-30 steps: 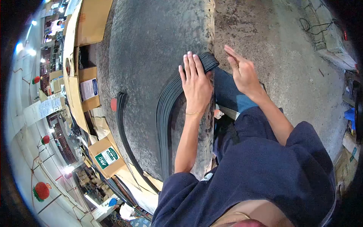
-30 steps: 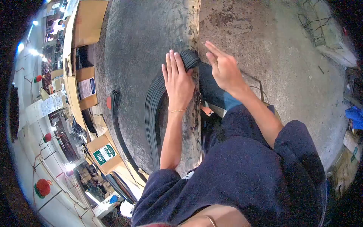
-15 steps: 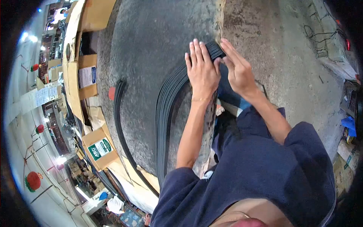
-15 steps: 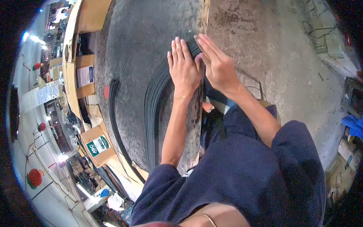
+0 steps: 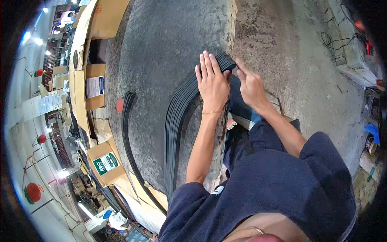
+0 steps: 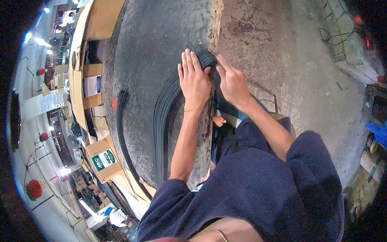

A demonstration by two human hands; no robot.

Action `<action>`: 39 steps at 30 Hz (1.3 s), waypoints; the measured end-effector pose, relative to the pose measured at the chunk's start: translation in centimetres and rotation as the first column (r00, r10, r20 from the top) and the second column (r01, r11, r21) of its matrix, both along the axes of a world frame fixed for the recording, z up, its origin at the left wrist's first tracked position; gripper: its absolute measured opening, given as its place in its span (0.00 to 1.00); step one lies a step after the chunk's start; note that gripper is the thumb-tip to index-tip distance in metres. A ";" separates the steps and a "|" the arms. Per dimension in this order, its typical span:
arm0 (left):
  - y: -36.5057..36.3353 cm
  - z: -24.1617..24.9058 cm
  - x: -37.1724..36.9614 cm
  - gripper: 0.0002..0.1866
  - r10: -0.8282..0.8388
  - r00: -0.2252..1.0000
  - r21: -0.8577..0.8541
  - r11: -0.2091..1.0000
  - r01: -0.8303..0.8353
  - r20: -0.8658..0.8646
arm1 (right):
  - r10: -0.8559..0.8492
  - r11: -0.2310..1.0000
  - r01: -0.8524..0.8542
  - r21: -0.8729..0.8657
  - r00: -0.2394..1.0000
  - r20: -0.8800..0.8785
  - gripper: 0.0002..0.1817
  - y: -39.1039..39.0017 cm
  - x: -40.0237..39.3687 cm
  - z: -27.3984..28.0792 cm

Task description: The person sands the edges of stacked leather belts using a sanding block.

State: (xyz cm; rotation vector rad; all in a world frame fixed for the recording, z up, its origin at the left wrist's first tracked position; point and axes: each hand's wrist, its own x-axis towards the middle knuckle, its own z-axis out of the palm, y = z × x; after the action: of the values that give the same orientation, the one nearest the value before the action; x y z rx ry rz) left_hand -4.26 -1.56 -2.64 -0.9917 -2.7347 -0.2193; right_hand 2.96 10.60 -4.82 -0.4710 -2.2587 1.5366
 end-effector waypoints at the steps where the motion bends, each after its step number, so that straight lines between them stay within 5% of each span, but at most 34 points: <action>1: 0.0 -0.1 0.1 0.36 0.007 1.000 -0.011 1.000 -0.007 0.008 | -0.096 0.993 0.109 0.046 0.972 -0.217 0.20 -0.8 0.2 0.1; 2: -0.2 -0.2 0.2 0.36 0.012 1.000 -0.011 1.000 -0.012 0.020 | -0.092 0.995 0.099 0.027 0.975 -0.201 0.20 -1.4 0.6 -0.1; 6: -0.2 0.1 0.5 0.37 0.003 0.999 -0.007 1.000 -0.003 0.033 | 0.212 0.886 -0.039 0.461 0.920 -0.328 0.26 0.6 -1.6 -2.5; 17: -0.2 0.0 0.3 0.36 0.019 1.000 -0.050 0.999 -0.020 -0.015 | 0.478 0.877 -0.433 0.209 0.835 -0.273 0.27 6.0 -3.2 -2.6; 20: -0.1 -0.3 0.8 0.35 0.031 0.999 -0.013 0.999 -0.031 0.033 | 0.481 0.853 -0.337 0.399 0.804 -0.349 0.27 3.9 -4.6 -2.0; 25: -0.4 0.2 0.6 0.36 -0.003 1.000 -0.053 0.999 0.003 -0.006 | 0.478 0.860 -0.348 0.374 0.805 -0.351 0.29 5.0 -2.3 -4.4; 27: -0.1 0.3 0.3 0.36 -0.005 1.000 -0.036 0.999 0.006 0.012 | 0.519 0.855 -0.513 0.083 0.845 -0.130 0.30 7.3 -2.2 -5.3; 29: 0.1 0.3 -0.2 0.37 -0.020 1.000 -0.044 0.999 0.020 0.010 | 0.533 0.839 -0.505 0.203 0.838 -0.115 0.31 8.0 -2.2 -5.9; 31: 0.1 0.4 0.2 0.38 0.009 1.000 -0.031 0.999 -0.008 0.012 | 0.406 0.902 -0.311 0.300 0.848 -0.341 0.30 6.5 -2.3 -1.8; 35: 0.1 0.6 0.1 0.38 0.016 0.998 -0.036 0.999 -0.014 0.055 | 0.454 0.880 -0.351 0.319 0.820 -0.348 0.29 5.9 -1.2 -5.4; 37: -0.2 0.7 0.5 0.37 0.002 0.999 -0.011 1.000 -0.002 0.042 | 0.575 0.672 -0.629 0.390 0.776 0.261 0.30 9.8 0.8 -9.9; 38: -0.4 0.6 0.6 0.38 0.013 0.999 -0.034 0.999 -0.011 0.043 | 0.565 0.676 -0.619 0.399 0.784 0.257 0.30 9.8 1.2 -9.7; 39: 0.1 0.3 0.0 0.38 0.021 0.999 -0.048 0.999 -0.019 0.037 | 0.466 0.817 -0.487 0.309 0.873 0.145 0.29 10.0 1.7 -9.4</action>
State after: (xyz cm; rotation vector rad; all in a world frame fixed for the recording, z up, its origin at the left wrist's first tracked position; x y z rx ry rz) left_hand -4.29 -1.49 -2.39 -0.9812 -2.7949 -0.1723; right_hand 4.63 20.58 -14.17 0.1702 -2.7643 1.2950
